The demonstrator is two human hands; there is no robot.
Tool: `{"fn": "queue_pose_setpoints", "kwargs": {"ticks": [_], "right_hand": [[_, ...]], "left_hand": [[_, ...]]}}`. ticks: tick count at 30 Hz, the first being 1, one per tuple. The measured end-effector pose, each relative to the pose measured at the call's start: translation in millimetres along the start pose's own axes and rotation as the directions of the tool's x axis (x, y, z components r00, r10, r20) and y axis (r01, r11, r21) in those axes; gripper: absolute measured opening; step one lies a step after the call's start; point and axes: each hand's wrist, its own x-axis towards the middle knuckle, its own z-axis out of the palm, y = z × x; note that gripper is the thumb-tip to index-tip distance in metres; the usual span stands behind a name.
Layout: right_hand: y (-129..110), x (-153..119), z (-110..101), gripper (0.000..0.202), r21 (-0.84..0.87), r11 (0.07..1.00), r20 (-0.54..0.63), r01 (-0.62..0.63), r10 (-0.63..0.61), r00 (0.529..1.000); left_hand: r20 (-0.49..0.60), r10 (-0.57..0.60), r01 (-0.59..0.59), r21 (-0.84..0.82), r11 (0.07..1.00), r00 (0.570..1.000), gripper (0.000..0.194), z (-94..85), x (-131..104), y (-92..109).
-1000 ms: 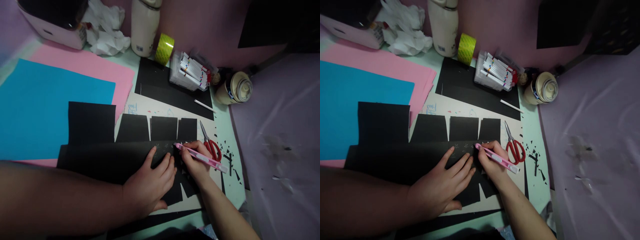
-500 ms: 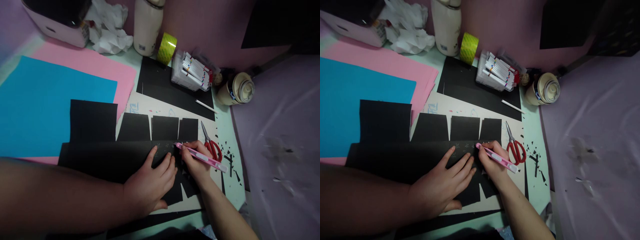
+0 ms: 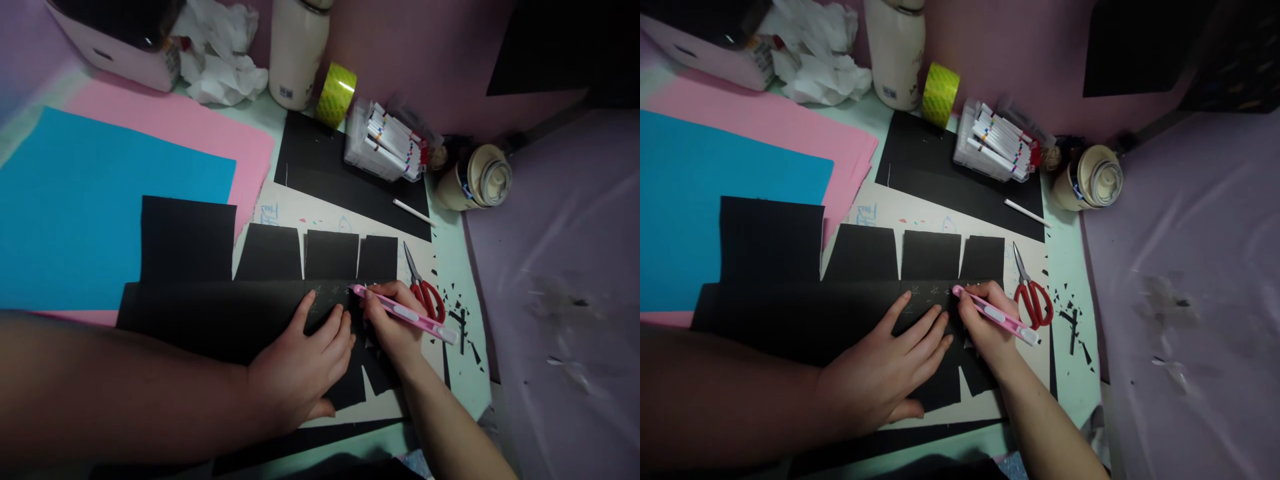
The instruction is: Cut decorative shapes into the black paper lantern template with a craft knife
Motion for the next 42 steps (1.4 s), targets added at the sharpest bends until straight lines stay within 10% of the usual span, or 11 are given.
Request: {"fn": "queue_pose_setpoints", "kwargs": {"ticks": [15,42], "right_hand": [[-9.8,-2.1,0.4,0.009,-0.128,0.968,0.019,0.214,-0.213,0.977],[-4.0,-8.3,-3.0,0.012,-0.021,0.988,-0.04,0.153,-0.154,0.987]], "left_hand": [[0.018,0.0,0.0,-0.001,1.0,1.0,0.082,-0.7,-0.2,0.2],[0.016,0.005,-0.005,-0.012,1.0,1.0,0.081,-2.0,0.1,-0.6]]}}
